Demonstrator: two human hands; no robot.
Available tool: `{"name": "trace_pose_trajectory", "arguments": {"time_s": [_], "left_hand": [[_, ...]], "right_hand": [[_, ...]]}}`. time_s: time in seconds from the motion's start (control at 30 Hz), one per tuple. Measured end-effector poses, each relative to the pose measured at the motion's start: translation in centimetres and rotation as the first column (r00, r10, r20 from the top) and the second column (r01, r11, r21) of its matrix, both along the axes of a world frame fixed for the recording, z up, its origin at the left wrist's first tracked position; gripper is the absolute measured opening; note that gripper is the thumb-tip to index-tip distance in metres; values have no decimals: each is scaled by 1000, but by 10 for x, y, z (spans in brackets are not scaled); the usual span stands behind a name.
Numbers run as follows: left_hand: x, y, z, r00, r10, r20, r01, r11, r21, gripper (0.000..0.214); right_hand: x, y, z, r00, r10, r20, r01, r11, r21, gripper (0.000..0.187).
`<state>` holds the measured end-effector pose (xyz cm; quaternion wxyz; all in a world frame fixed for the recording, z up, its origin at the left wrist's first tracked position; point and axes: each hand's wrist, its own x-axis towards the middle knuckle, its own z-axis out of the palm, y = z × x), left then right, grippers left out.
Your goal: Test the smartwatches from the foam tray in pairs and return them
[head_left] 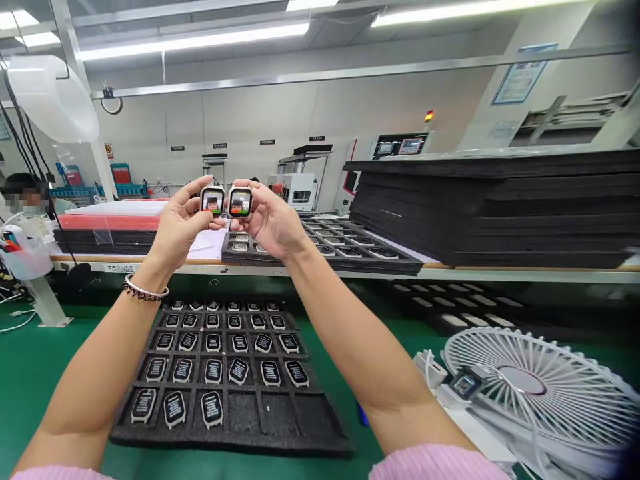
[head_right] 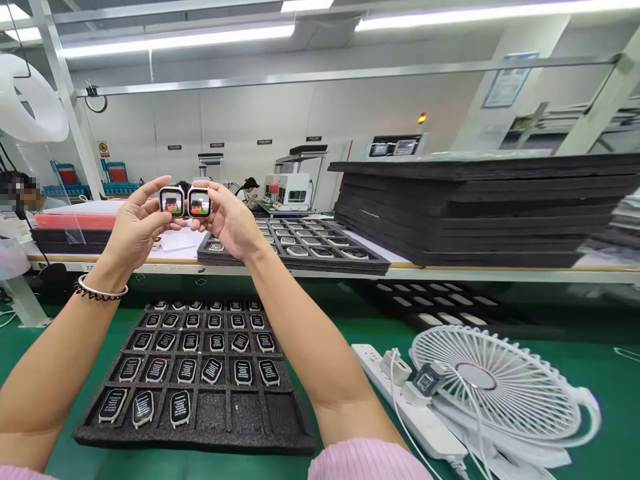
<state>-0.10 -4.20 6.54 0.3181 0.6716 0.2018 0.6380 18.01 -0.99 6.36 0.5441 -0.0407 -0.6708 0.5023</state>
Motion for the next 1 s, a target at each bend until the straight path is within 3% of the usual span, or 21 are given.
{"name": "trace_pose_trajectory", "arguments": {"time_s": [0.2, 0.4, 0.53, 0.63, 0.73, 0.9, 1.0], "left_hand": [[8, 1, 8, 1000, 0, 26, -2, 994, 107, 64], [13, 7, 8, 1000, -1, 29, -4, 987, 164, 61], [16, -1, -7, 999, 12, 34, -17, 986, 164, 57], [17, -14, -38, 999, 16, 46, -19, 998, 61, 55], [16, -26, -83, 999, 30, 33, -25, 989, -146, 57], [8, -30, -159, 999, 45, 2, -39, 890, -454, 61], [3, -27, -191, 998, 59, 1, -49, 832, -553, 61]], "right_hand": [[9, -8, 12, 999, -15, 44, 9, 992, 129, 57], [15, -11, 14, 997, -45, 61, 34, 985, 170, 59], [17, -18, -1, 997, -42, 72, 29, 985, 172, 54], [17, -25, -35, 996, -40, 76, 32, 993, 110, 50], [14, -30, -86, 995, -38, 94, 42, 998, -41, 50], [6, -29, -171, 994, 3, 110, 32, 949, -313, 51], [1, -24, -206, 994, 35, 102, 10, 913, -408, 51]]}}
